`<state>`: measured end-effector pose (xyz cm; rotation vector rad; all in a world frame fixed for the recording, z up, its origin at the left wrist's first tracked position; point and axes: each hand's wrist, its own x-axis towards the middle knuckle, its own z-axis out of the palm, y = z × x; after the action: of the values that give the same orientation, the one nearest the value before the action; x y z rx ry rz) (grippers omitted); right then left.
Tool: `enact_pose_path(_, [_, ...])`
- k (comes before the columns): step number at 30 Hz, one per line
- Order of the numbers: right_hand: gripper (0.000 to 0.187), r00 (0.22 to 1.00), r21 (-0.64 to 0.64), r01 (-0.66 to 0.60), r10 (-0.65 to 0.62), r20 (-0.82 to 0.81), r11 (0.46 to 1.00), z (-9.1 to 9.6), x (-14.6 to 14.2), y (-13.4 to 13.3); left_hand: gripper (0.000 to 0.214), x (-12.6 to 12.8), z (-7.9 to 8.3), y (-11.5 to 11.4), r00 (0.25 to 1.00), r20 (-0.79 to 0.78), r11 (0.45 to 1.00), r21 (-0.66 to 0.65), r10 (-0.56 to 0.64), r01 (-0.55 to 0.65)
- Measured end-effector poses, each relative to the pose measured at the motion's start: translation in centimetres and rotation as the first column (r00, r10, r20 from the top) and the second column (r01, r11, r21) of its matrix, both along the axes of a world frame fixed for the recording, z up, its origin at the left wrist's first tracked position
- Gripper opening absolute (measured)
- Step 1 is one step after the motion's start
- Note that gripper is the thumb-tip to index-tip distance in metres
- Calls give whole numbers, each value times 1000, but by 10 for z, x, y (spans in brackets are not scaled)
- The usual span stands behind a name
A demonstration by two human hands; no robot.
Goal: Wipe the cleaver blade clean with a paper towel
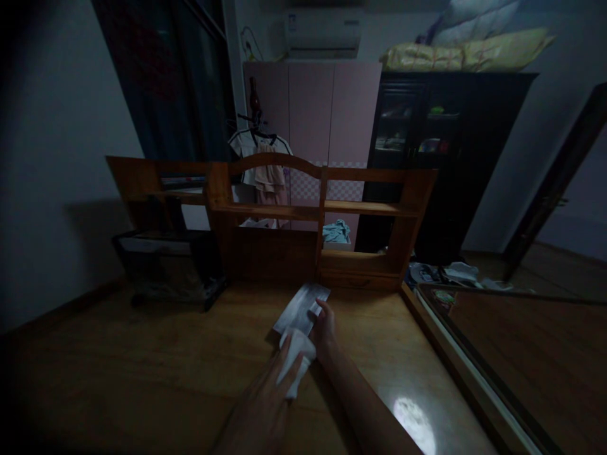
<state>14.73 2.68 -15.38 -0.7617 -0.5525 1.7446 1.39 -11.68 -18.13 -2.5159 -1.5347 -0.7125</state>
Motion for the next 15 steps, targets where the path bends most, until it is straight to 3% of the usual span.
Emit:
enact_pose_path(7, [18,990,-42,13,-19,-141,999,-3,-4,0,87,-17,-11,-15,998,-55,996,82,-21,26])
enact_pose_path(15, [17,987,-41,19,-26,-161,999,-3,-4,1,83,-33,-20,-27,995,-84,987,149,-52,65])
